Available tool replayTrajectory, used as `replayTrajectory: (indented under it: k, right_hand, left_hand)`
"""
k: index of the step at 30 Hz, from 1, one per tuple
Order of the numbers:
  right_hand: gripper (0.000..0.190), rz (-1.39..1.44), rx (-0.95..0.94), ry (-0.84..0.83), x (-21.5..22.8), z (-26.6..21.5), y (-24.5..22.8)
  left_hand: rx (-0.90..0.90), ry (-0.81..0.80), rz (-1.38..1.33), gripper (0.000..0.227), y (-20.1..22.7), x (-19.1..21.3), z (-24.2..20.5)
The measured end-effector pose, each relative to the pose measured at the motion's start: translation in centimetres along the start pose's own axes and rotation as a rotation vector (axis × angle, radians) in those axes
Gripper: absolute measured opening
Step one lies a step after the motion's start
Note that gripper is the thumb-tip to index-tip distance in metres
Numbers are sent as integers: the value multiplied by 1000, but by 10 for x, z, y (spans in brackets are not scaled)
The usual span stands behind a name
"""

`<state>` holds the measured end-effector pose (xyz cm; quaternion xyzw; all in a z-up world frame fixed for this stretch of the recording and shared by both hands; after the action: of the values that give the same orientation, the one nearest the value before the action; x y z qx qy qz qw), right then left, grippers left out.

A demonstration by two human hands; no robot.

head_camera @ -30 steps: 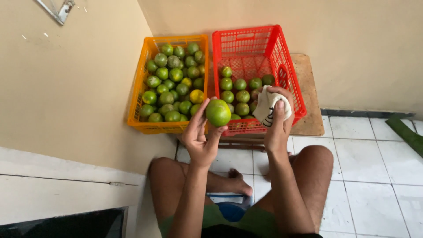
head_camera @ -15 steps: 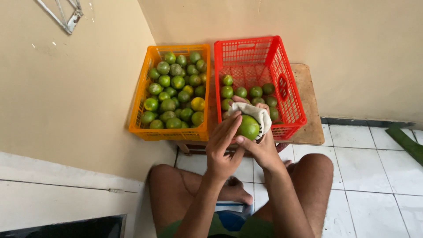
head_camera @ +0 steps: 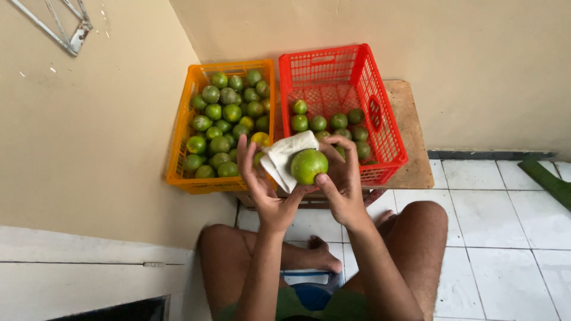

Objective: The person wipes individual green fruits clean with a cloth, taking them one by one from a crate and placing them into another crate. The fruits are held in one hand while being wiped with a cloth held in the other hand.

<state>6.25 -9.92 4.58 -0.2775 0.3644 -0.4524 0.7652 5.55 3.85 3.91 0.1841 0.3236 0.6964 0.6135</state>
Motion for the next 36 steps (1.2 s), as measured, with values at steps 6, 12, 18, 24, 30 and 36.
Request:
replayTrajectory:
  k: [6, 12, 18, 24, 30, 36]
  right_hand:
    - [50, -143, -47, -43, 7, -8, 26]
    - [47, -267, 0, -46, -7, 9, -7]
    - [51, -412, -78, 207, 36, -12, 31]
    - [57, -426, -53, 231, 49, 5, 23]
    - [52, -765, -5, 311, 73, 8, 25]
    - [74, -660, -3, 358, 88, 6, 25]
  left_hand:
    - [159, -310, -309, 61, -52, -5, -48]
    - [-181, -374, 207, 64, 9, -20, -2]
    - [-656, -584, 755, 55, 19, -47, 15]
    - [-526, -1001, 747, 87, -20, -60, 23]
    - [-653, -768, 849, 72, -85, -81, 22]
    - [-878, -784, 948, 75, -82, -104, 2]
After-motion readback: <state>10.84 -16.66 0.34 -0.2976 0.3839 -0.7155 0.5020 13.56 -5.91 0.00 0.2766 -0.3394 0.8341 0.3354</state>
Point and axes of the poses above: each hand's wrist, its own z-axis towards the middle knuckle, its own x-axis out of the back of the hand, y = z × x, the point moved 6 cm from there along z, towards the middle knuckle, and after that the axes turned 2 degrees about -y, right-handed, at the moved point
